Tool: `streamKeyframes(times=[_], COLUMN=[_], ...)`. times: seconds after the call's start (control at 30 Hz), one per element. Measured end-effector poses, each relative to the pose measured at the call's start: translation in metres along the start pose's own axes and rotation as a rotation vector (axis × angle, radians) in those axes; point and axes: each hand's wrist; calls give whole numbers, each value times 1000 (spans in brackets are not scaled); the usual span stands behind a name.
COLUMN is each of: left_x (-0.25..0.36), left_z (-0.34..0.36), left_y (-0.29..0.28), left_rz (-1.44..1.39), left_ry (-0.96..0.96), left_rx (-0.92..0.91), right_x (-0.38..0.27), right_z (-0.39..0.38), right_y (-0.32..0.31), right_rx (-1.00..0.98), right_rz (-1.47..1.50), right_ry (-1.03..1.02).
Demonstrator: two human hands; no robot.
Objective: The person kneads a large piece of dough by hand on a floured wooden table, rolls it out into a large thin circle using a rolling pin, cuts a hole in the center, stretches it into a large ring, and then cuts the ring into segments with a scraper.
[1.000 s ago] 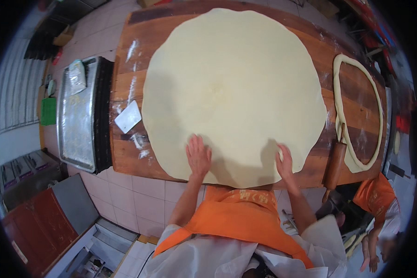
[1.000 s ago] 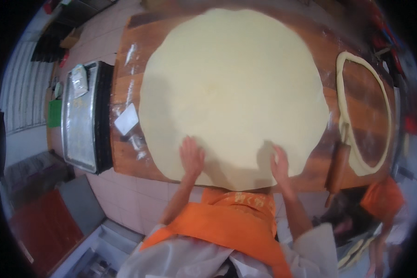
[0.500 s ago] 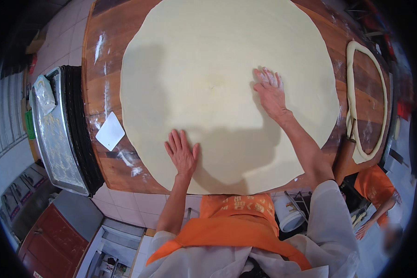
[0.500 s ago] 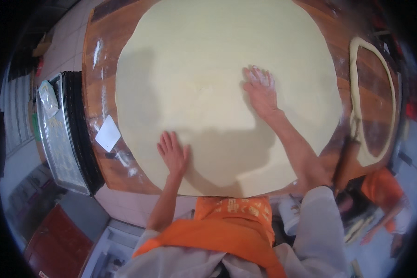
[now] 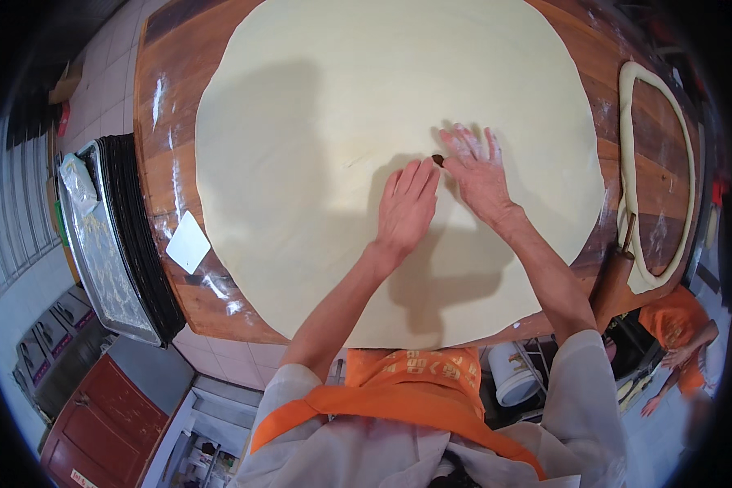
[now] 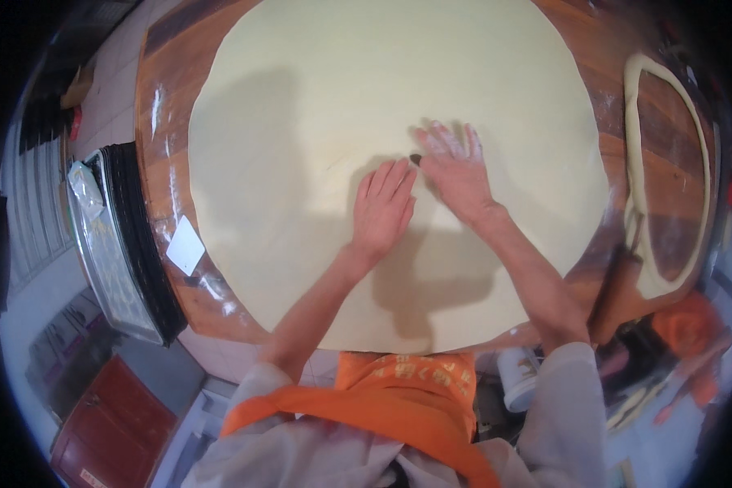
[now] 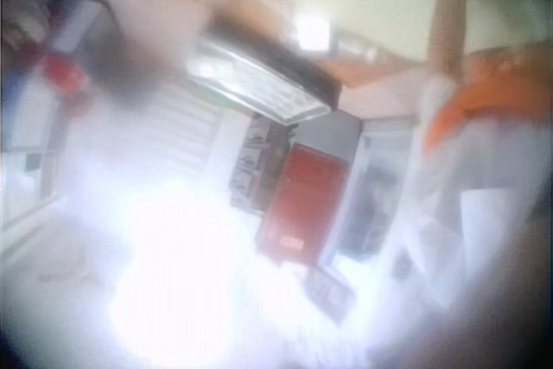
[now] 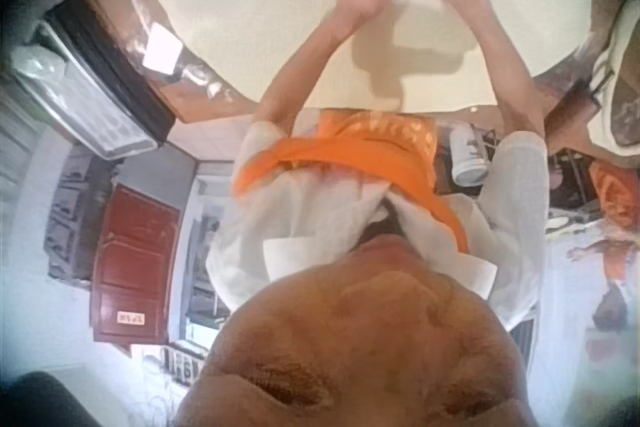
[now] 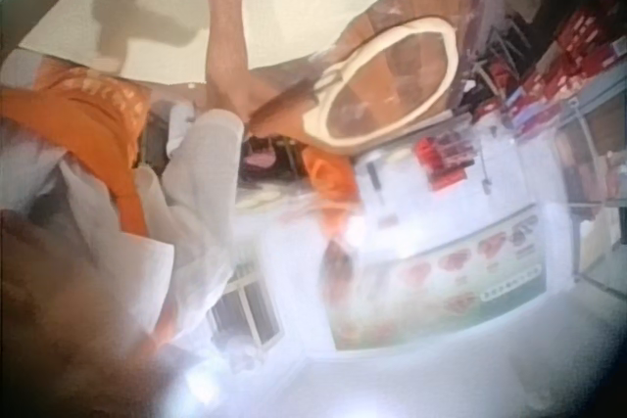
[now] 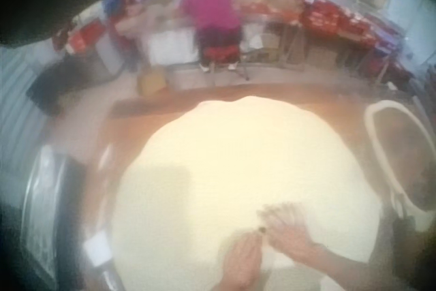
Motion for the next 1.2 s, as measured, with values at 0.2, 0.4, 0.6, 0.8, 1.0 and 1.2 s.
streamKeyframes(times=[0.2, 0.4, 0.6, 0.8, 1.0, 1.2], left_x=[0, -22, -14, -18, -16, 4], left_z=[46, 22, -11, -36, -24, -3], left_y=[-10, -6, -24, -14, -21, -16], left_rz=[-81, 31, 255, 169, 200, 253], left_ry=[110, 293, 133, 2, 40, -6], left_rx=[-310, -387, -352, -271, -304, -409], right_x=[4, -19, 11, 2, -2, -9], right_z=[-19, -19, -31, -60, -55, -34], right_y=[0, 5, -2, 22, 15, -5], right_rx=[7, -8, -218, -158, -171, -262], right_rz=[246, 541, 69, 107, 50, 286], right_ry=[107, -17, -270, -173, -165, -24])
Point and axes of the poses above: each hand's wrist, its own z-axis towards the middle knuckle, its own y-axis out of the palm, x = y × z, and after that the axes turned 4 degrees about -z, right-handed
